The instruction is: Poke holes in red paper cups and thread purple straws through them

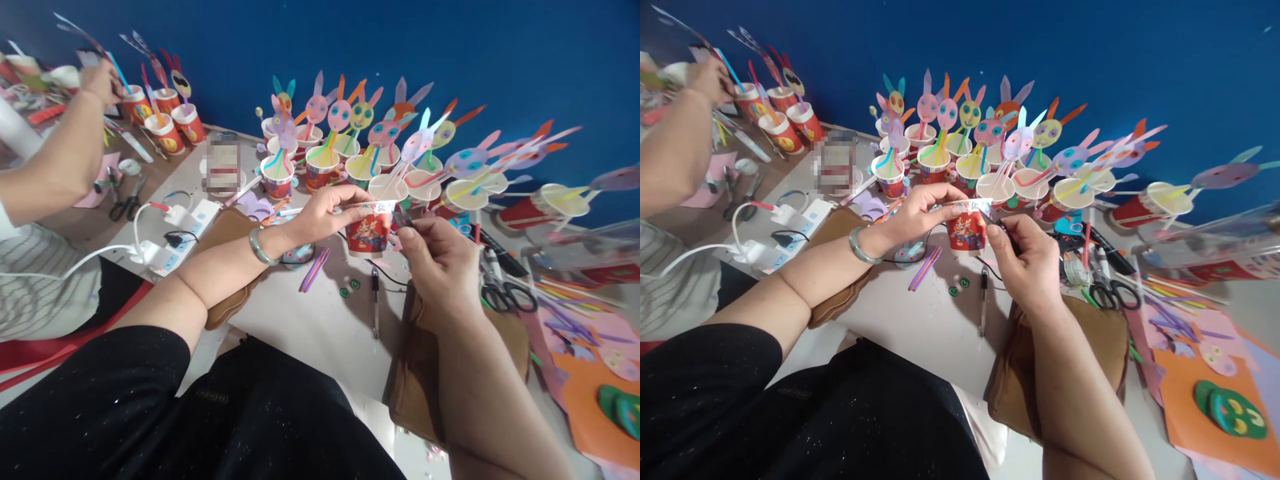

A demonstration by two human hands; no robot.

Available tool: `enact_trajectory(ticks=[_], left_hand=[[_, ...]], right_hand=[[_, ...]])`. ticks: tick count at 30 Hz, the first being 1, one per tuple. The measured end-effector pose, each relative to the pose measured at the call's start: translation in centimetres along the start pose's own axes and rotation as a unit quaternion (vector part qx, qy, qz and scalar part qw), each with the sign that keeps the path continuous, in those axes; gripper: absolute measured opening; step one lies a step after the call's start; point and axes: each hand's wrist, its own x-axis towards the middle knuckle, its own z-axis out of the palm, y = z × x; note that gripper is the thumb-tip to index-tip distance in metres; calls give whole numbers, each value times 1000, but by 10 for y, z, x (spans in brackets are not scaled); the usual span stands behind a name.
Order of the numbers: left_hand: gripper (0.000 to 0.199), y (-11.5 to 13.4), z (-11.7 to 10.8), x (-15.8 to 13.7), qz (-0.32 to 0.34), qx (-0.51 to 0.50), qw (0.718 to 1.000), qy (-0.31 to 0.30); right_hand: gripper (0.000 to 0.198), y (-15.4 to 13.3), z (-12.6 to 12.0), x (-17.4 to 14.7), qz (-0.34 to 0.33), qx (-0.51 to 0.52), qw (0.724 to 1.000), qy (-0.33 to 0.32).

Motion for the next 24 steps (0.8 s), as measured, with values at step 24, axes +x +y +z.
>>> enact_trajectory(ticks=[24], left_hand=[[35,5,0,-2,-6,-7,1000,-10]], right_hand=[[36,2,5,-6,-144,-374,915,42]])
